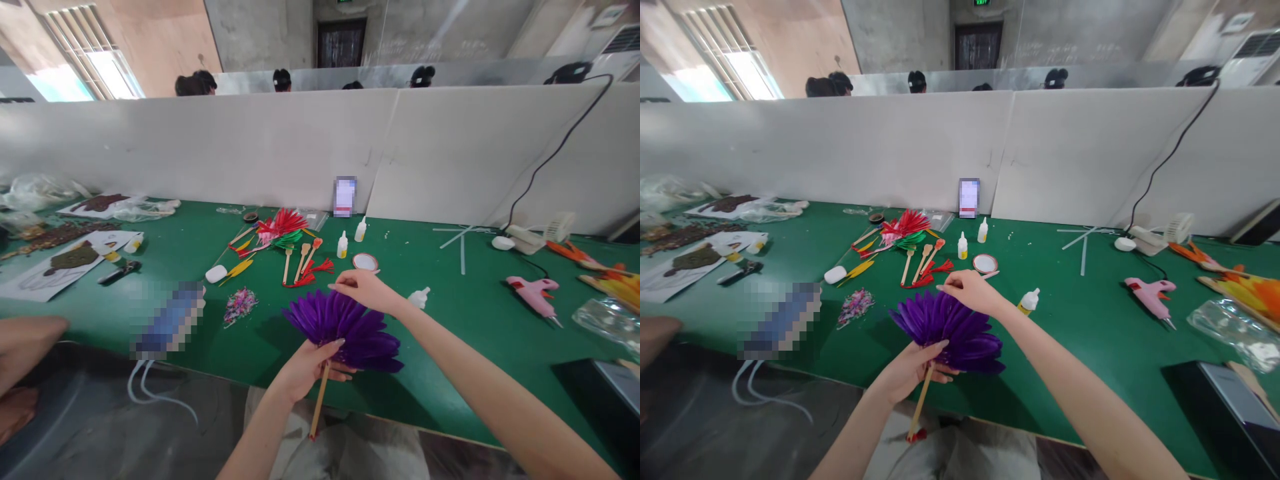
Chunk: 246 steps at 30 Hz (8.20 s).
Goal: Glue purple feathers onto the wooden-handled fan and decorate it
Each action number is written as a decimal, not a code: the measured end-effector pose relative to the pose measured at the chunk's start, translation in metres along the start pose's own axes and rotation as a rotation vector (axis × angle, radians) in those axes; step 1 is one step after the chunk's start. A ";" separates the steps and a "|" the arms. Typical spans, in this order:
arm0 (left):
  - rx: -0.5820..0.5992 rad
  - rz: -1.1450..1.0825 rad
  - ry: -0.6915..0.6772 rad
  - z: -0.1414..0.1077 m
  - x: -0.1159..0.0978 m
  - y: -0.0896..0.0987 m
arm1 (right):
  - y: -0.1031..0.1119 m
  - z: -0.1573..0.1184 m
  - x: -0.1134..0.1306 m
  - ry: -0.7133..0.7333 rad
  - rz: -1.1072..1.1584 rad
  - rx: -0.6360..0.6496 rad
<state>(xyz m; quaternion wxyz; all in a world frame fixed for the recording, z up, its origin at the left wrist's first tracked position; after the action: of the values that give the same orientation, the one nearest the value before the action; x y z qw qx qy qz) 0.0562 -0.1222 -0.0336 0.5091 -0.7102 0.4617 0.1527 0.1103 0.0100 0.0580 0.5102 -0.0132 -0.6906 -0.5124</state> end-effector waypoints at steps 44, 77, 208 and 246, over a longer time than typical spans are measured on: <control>-0.040 -0.031 -0.022 -0.018 0.009 0.006 | -0.010 -0.072 -0.025 -0.183 0.093 -0.375; -0.125 -0.004 0.000 -0.030 0.028 0.025 | -0.045 -0.104 -0.040 -0.337 0.260 -0.402; -0.607 1.145 -0.984 0.066 -0.158 0.053 | -0.069 -0.028 -0.089 -0.439 0.867 -0.095; -0.471 0.963 -0.816 0.087 -0.146 0.069 | -0.073 -0.024 -0.087 -0.363 0.847 -0.100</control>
<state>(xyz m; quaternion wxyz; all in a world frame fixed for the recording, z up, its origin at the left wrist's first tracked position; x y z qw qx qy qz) -0.0548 0.0221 -0.0119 0.3495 -0.4024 0.4518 0.7154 0.1291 0.0016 -0.0562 0.5442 -0.4084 -0.6768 -0.2809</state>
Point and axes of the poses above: each hand's wrist, its own z-axis towards the middle knuckle, its own y-axis out of the back of the hand, x = y × z, the point moved 8 cm from there along z, towards the middle knuckle, and after that the axes turned 7 degrees about -z, right-handed, at the moved point
